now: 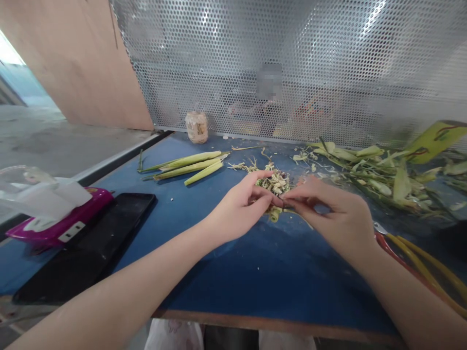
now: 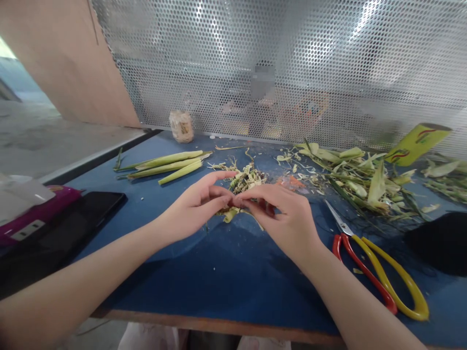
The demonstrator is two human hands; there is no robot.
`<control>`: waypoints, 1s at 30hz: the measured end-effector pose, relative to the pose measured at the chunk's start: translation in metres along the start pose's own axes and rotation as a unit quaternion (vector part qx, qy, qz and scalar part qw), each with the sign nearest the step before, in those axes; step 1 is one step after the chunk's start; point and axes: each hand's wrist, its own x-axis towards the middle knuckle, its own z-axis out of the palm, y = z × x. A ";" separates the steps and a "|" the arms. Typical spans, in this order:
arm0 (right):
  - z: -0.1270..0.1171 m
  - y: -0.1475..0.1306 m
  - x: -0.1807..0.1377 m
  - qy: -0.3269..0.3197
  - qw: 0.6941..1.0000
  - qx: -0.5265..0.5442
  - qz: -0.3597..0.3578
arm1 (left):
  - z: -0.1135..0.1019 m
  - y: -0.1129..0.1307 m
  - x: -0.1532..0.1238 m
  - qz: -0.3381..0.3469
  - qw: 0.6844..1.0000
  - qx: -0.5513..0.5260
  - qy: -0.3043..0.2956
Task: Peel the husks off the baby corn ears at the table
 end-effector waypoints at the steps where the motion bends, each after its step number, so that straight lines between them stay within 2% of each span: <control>1: 0.000 0.000 -0.001 0.011 1.000 -0.004 -0.003 | 0.000 0.000 0.001 -0.003 1.000 -0.016 -0.001; 10: 0.000 0.000 -0.004 0.042 0.999 -0.022 -0.013 | 0.000 0.005 0.002 -0.023 0.994 -0.111 -0.001; 16: 0.000 -0.001 -0.005 0.037 0.999 -0.022 -0.016 | 0.000 0.006 0.002 -0.035 0.989 -0.143 0.006; 30: -0.001 -0.004 -0.005 0.044 0.998 -0.033 -0.015 | 0.001 0.006 0.003 -0.042 0.984 -0.174 0.010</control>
